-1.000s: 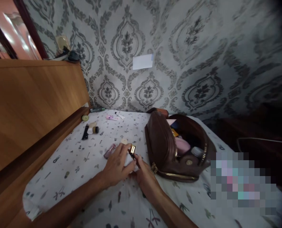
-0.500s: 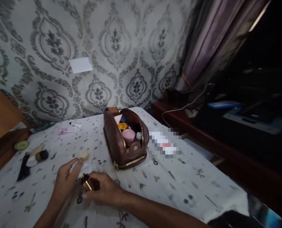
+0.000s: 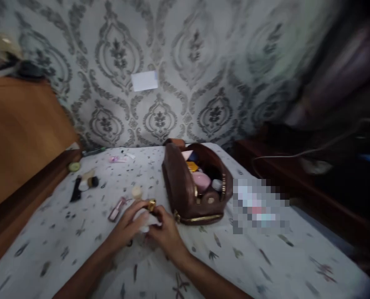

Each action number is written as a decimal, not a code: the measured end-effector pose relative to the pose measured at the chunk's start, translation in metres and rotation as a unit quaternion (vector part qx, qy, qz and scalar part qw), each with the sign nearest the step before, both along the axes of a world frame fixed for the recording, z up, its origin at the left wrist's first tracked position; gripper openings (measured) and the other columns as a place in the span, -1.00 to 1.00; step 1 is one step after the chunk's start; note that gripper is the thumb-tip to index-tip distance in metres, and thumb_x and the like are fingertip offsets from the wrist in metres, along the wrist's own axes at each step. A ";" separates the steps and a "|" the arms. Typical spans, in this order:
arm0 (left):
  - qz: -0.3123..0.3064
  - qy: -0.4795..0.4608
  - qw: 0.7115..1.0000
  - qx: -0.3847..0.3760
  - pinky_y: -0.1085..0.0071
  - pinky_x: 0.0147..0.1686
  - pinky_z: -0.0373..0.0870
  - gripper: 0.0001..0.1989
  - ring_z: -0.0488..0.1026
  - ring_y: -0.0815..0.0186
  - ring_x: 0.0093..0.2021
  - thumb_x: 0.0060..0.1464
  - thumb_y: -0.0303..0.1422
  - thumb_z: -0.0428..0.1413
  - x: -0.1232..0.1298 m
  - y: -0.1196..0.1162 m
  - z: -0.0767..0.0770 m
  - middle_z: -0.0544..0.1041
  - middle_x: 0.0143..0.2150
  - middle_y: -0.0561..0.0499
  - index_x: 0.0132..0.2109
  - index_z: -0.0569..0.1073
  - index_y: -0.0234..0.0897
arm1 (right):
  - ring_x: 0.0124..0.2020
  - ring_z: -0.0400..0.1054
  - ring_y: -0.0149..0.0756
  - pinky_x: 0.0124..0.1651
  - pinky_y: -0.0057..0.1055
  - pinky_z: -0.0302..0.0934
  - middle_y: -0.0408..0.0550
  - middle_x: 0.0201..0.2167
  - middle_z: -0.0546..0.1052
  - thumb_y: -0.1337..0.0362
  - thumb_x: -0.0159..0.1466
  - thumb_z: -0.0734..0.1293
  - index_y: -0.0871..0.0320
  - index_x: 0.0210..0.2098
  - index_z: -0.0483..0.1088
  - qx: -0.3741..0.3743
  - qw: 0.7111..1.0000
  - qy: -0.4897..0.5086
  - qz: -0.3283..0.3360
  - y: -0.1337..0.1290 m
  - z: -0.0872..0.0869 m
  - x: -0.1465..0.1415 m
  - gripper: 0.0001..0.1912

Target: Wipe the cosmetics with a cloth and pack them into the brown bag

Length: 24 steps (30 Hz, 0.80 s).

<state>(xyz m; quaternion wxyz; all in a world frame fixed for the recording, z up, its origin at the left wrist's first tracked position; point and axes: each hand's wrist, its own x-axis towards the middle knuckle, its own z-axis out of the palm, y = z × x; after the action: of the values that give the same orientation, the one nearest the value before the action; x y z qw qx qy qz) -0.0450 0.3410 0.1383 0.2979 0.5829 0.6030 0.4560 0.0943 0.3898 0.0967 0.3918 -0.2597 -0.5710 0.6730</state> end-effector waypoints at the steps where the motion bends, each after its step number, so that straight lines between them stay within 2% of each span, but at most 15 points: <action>1: -0.025 0.011 1.000 0.009 0.24 0.13 0.33 -0.68 0.43 0.11 0.08 0.14 -0.18 0.07 0.002 0.000 0.001 0.56 0.00 -0.08 -0.03 0.51 -0.19 | -0.22 0.34 -0.23 -0.30 -0.45 0.29 -0.13 -0.33 0.46 0.34 -0.04 0.35 0.10 -0.29 0.34 0.014 1.000 -0.012 -0.019 0.002 -0.002 -0.001 -0.73; 3: -0.061 0.026 0.998 0.022 0.26 0.10 0.33 -0.72 0.43 0.15 0.04 0.18 -0.22 0.07 0.004 -0.001 0.004 0.52 -0.05 -0.09 -0.03 0.47 -0.22 | -0.23 0.36 -0.22 -0.26 -0.41 0.31 -0.12 -0.34 0.48 0.35 -0.03 0.33 0.12 -0.30 0.38 0.040 0.998 -0.034 -0.034 0.006 -0.007 -0.002 -0.75; 5: -0.063 0.032 0.997 0.030 0.29 0.03 0.34 -0.78 0.42 0.19 -0.04 0.23 -0.22 0.04 0.003 -0.002 0.006 0.47 -0.13 -0.07 -0.09 0.43 -0.24 | -0.27 0.38 -0.22 -0.26 -0.39 0.31 -0.10 -0.32 0.49 0.36 0.00 0.32 0.13 -0.24 0.43 0.055 0.996 -0.061 -0.028 0.008 -0.010 -0.002 -0.71; 10: 0.002 0.060 0.997 0.044 0.36 -0.15 0.33 -0.75 0.37 0.28 -0.21 0.32 -0.18 -0.10 0.002 -0.005 0.002 0.38 -0.29 0.03 -0.28 0.30 -0.20 | -0.16 0.41 -0.14 -0.21 -0.36 0.33 -0.02 -0.23 0.50 0.31 0.03 0.36 0.14 -0.20 0.53 0.098 0.990 -0.100 -0.025 0.008 -0.010 0.002 -0.69; 14: 0.006 0.072 0.996 0.060 0.37 -0.18 0.30 -0.72 0.36 0.30 -0.26 0.33 -0.22 -0.14 0.004 -0.005 -0.001 0.39 -0.33 0.05 -0.33 0.28 -0.20 | -0.20 0.42 -0.14 -0.21 -0.32 0.33 -0.04 -0.26 0.54 0.29 0.00 0.38 0.13 -0.21 0.55 0.064 0.992 -0.110 -0.009 0.006 -0.008 0.001 -0.67; 18: 0.030 0.057 0.996 0.059 0.37 -0.25 0.29 -0.67 0.34 0.29 -0.32 0.32 -0.21 -0.15 0.007 -0.007 0.000 0.36 -0.39 0.05 -0.38 0.30 -0.20 | -0.34 0.35 -0.23 -0.30 -0.37 0.25 -0.10 -0.42 0.51 0.31 -0.09 0.45 0.16 -0.35 0.51 0.027 0.995 -0.099 -0.003 0.002 -0.006 0.000 -0.74; 20: 0.045 0.047 0.997 0.045 0.36 -0.23 0.30 -0.66 0.37 0.26 -0.30 0.32 -0.18 -0.16 0.007 -0.007 0.000 0.40 -0.38 0.03 -0.36 0.34 -0.20 | -0.38 0.29 -0.29 -0.32 -0.40 0.21 -0.15 -0.47 0.46 0.25 -0.09 0.50 0.16 -0.41 0.47 0.014 0.997 -0.070 -0.002 0.001 -0.003 -0.001 -0.75; 24: 0.057 0.022 0.998 -0.008 0.32 -0.17 0.36 -0.61 0.42 0.21 -0.26 0.28 -0.10 -0.14 0.004 -0.003 -0.002 0.48 -0.38 0.02 -0.30 0.46 -0.20 | -0.44 0.23 -0.36 -0.37 -0.46 0.17 -0.22 -0.52 0.37 0.10 -0.10 0.56 0.11 -0.43 0.38 -0.012 1.000 -0.004 -0.004 0.000 0.004 -0.002 -0.62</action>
<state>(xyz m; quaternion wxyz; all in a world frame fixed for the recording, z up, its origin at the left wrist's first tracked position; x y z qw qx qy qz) -0.0414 0.3380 0.1366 0.2624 0.5550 0.6456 0.4542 0.0924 0.3900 0.1004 0.3887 -0.2695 -0.5632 0.6775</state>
